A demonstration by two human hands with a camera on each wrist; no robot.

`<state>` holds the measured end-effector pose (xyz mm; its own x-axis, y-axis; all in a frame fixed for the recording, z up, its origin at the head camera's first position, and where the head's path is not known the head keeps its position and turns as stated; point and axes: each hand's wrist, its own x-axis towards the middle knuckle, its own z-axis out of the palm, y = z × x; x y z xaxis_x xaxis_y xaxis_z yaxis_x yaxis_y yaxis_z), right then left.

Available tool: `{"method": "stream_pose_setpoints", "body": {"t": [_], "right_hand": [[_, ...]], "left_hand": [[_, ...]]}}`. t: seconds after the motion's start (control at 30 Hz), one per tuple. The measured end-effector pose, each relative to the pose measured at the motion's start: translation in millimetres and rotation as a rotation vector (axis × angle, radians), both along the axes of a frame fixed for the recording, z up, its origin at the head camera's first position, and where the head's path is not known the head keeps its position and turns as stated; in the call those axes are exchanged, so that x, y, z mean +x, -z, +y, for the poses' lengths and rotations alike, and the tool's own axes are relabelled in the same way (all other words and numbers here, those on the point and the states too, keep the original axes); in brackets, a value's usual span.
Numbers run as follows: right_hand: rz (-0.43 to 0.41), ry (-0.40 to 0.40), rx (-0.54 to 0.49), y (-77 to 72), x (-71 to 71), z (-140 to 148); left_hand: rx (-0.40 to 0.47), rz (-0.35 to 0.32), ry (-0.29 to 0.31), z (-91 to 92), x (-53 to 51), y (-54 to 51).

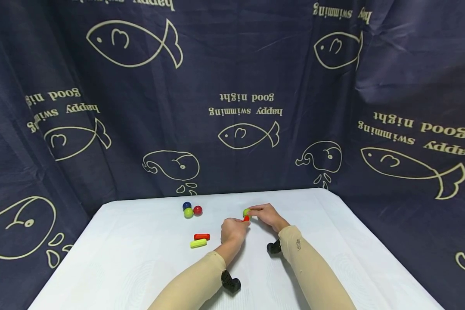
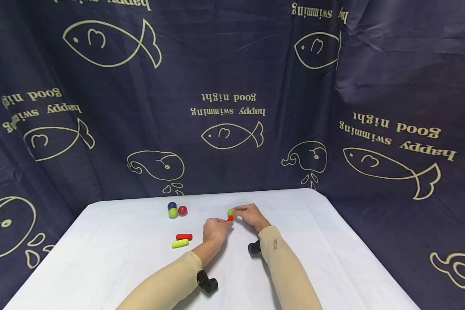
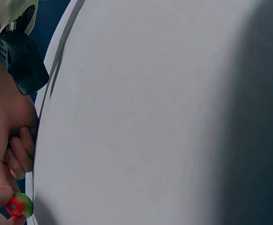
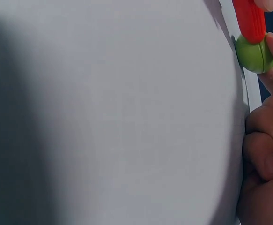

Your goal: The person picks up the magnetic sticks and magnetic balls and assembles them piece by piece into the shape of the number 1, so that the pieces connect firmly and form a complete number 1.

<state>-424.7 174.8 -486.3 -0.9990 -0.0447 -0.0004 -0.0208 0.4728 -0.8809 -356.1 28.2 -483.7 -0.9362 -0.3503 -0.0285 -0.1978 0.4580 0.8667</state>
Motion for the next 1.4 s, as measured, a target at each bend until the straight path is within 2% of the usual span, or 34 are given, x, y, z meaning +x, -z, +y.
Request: {"method": "stream_pose_setpoints", "body": {"t": [0.67,0.9,1.17,1.4], "right_hand": [[0.006,0.004,0.010,0.7,-4.8,-1.0],[0.003,-0.028,-0.011,0.1,-5.6,-1.2],[-0.024,-0.040,0.020,-2.1,-5.7,1.1],[-0.046,-0.031,0.010,-2.9,-2.4,0.4]], "left_hand": [[-0.021,0.029,0.036,1.1,-0.7,0.8],[-0.027,0.042,0.060,2.4,-2.2,2.8],[-0.054,0.044,0.085,3.5,-0.4,2.0],[-0.015,0.050,0.086,2.0,1.7,2.0]]}}
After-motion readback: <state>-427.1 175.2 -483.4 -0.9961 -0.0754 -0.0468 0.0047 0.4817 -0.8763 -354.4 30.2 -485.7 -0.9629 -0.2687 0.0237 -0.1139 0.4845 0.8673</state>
